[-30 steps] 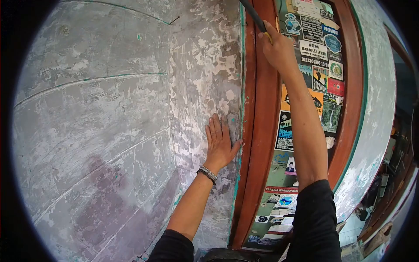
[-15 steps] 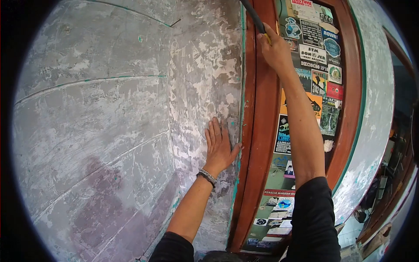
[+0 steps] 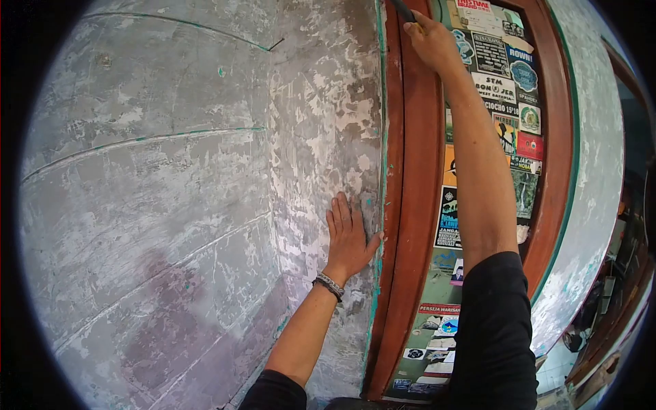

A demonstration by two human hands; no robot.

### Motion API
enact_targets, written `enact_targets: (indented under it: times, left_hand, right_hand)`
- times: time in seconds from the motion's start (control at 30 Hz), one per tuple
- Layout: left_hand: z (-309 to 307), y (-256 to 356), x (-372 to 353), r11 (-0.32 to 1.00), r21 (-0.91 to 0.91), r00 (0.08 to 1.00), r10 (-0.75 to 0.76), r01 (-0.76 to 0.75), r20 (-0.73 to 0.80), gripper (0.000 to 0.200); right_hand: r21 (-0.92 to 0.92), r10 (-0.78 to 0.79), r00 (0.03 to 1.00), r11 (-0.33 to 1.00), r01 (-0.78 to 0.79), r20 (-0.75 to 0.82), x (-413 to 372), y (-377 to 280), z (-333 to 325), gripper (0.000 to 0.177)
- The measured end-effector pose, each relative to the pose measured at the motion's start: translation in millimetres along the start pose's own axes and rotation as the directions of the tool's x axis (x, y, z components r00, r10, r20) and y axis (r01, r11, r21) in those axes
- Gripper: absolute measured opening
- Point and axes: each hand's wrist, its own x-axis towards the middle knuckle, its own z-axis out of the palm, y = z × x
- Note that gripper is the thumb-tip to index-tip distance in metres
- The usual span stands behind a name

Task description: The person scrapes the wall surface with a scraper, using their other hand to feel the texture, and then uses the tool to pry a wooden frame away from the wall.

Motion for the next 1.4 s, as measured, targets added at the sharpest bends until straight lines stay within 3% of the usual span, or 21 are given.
enact_targets:
  times: [0.33, 0.43, 0.47, 0.5, 0.53, 0.6, 0.73, 0.9, 0.97, 1.2, 1.27, 1.33, 1.4]
  left_hand:
    - [0, 0, -2, 1.0, -0.021, 0.999, 0.016, -0.016, -0.034, 0.083]
    - [1, -2, -2, 1.0, -0.01, 0.999, 0.017, -0.018, -0.03, 0.083]
    - [1, 0, -4, 1.0, -0.012, 1.0, 0.013, -0.013, -0.025, 0.083]
    - [-1, 2, -3, 1.0, -0.014, 1.0, -0.013, 0.013, -0.018, 0.084]
    - [-3, 4, 0, 0.999, -0.014, 0.999, -0.035, 0.035, -0.012, 0.084]
    - [-3, 6, 2, 0.999, 0.007, 0.999, -0.048, 0.047, 0.006, 0.086]
    - [-1, 4, -1, 0.999, 0.02, 0.999, -0.045, 0.045, 0.007, 0.09]
    - [-4, 11, 2, 0.993, 0.028, 0.993, -0.112, 0.111, 0.029, 0.092]
    - [-3, 10, 1, 0.994, 0.04, 0.994, -0.101, 0.1, 0.028, 0.092]
    - [-18, 25, -6, 0.993, 0.025, 0.992, -0.114, 0.113, 0.048, 0.093]
    - [-21, 27, -18, 0.99, 0.036, 0.985, -0.14, 0.137, 0.106, 0.094]
    - [-21, 19, -34, 0.996, -0.031, 0.987, -0.079, 0.084, 0.139, 0.096]
    - [-26, 8, -57, 0.991, -0.073, 0.987, -0.104, 0.113, 0.121, 0.094]
  right_hand:
    - [-0.026, 0.034, 0.999, 0.999, -0.035, -0.034, 30, 7, 25, 0.045]
    - [0.037, -0.025, 0.991, 0.999, 0.03, -0.134, 23, -3, 22, 0.048]
    - [0.347, 0.16, 0.987, 0.924, -0.16, 0.029, 8, -14, 8, 0.051]
    - [0.585, 0.281, 0.931, 0.724, -0.366, 0.234, -6, -27, -8, 0.054]
    - [0.585, 0.284, 0.931, 0.724, -0.366, 0.231, -16, -33, -20, 0.054]
    - [0.688, 0.334, 0.878, 0.547, -0.477, 0.343, -37, -41, -40, 0.057]
    - [0.557, 0.315, 0.873, 0.676, -0.482, 0.374, -74, -47, -62, 0.056]
    - [0.481, 0.344, 0.808, 0.667, -0.569, 0.478, -129, -54, -84, 0.05]
    - [0.423, 0.243, 0.906, 0.822, -0.382, 0.347, -155, -56, -81, 0.049]
    - [0.435, 0.29, 0.845, 0.755, -0.49, 0.449, -237, -89, -129, 0.045]
    - [0.344, 0.298, 0.739, 0.739, -0.579, 0.604, -268, -98, -153, 0.045]
    - [0.409, 0.283, 0.753, 0.7, -0.586, 0.594, -316, -103, -170, 0.047]
    - [0.324, 0.295, 0.63, 0.66, -0.678, 0.718, -359, -109, -197, 0.05]
